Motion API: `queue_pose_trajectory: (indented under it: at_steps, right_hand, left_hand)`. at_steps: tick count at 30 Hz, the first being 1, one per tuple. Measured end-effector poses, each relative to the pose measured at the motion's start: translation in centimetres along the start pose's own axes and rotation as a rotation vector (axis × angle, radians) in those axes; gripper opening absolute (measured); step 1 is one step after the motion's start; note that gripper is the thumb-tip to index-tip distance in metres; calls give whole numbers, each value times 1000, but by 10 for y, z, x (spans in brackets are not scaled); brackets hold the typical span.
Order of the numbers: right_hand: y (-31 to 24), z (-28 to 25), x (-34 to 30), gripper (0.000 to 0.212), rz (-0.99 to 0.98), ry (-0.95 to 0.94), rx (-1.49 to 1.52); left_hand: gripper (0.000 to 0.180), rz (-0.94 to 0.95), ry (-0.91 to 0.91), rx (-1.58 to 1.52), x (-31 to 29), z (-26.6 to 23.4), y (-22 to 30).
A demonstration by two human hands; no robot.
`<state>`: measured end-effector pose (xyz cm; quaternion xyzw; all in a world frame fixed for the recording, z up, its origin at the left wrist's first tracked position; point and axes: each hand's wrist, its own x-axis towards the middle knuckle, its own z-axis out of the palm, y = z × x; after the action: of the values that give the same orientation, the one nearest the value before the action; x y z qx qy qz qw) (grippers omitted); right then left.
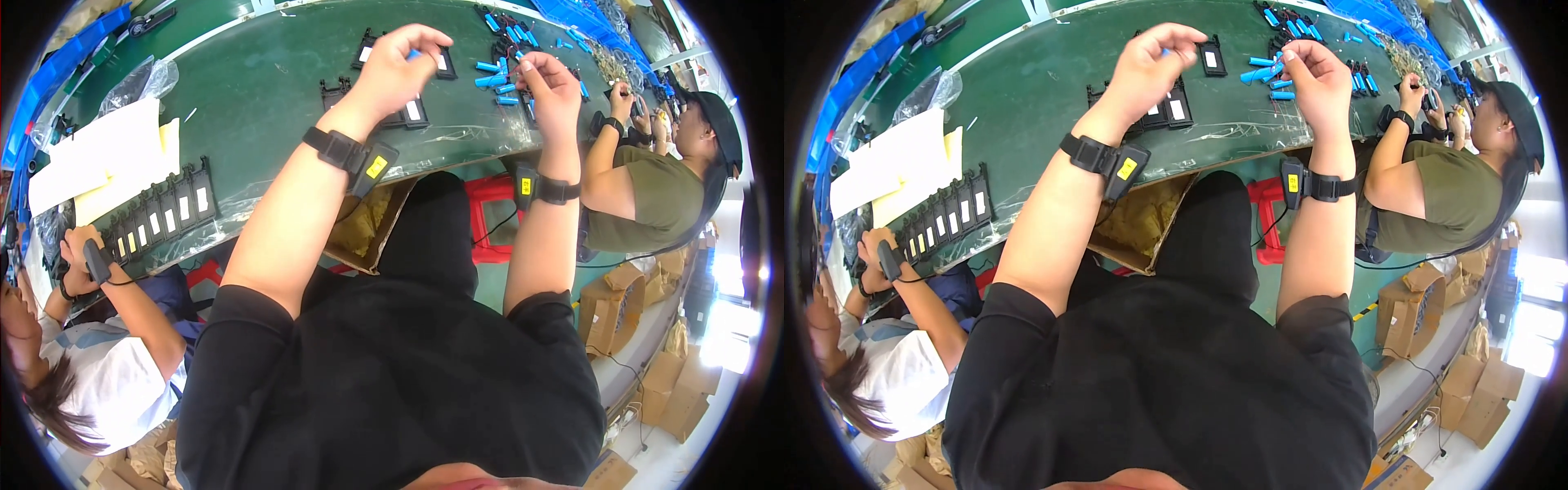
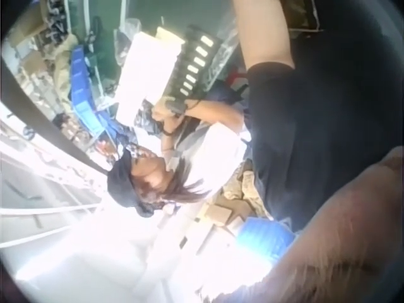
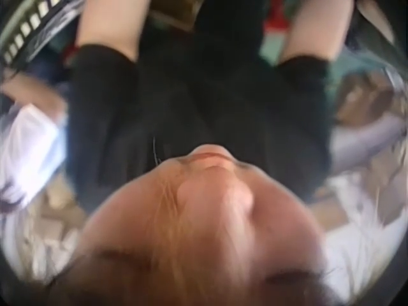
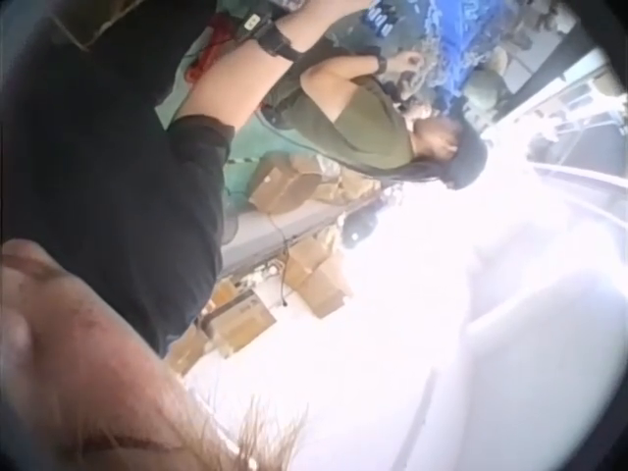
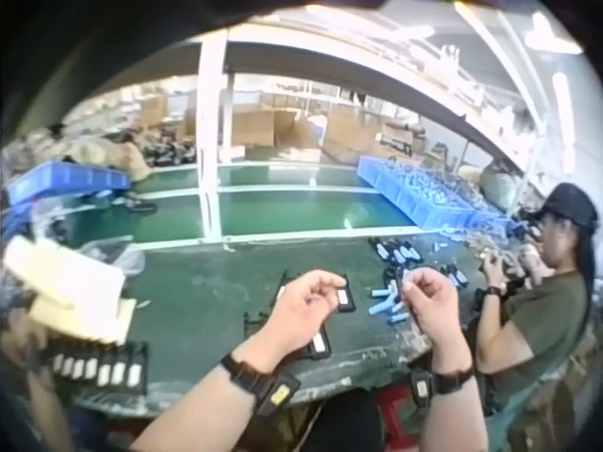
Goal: Assembling electronic components by inserting blue batteries into black plastic cases and finishing with a handheld pressing tool.
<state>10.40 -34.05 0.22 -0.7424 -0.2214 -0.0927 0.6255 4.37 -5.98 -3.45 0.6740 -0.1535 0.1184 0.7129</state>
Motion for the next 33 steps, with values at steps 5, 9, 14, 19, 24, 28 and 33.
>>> queue_pose_trajectory:
  at_steps: [5, 9, 14, 19, 24, 28, 33]
  right_hand:
    - [-37, 19, -5, 11, -66, -109, 24]
    - [-51, 49, -4, 11, -89, -122, 57]
    - [-51, 69, -10, 13, -52, -141, 82]
    - [-48, 81, -23, 24, -199, 22, 151]
    - [-58, 75, -47, 52, -386, -206, -424]
    - [-46, 74, -46, 62, -561, -149, -574]
    - [-46, 76, -42, 55, -501, -206, -523]
  left_hand:
    - [41, 167, -114, 269, -9, 11, 3]
    - [36, -50, -343, 143, -8, 4, 14]
    - [26, -229, -361, 59, -10, -3, 33]
    - [27, -269, -323, -75, -8, -2, 25]
    - [25, -362, -238, -251, -6, -9, 22]
    - [27, -404, -284, -240, -4, -14, 24]
    - [27, -433, -292, -179, -5, -17, 20]
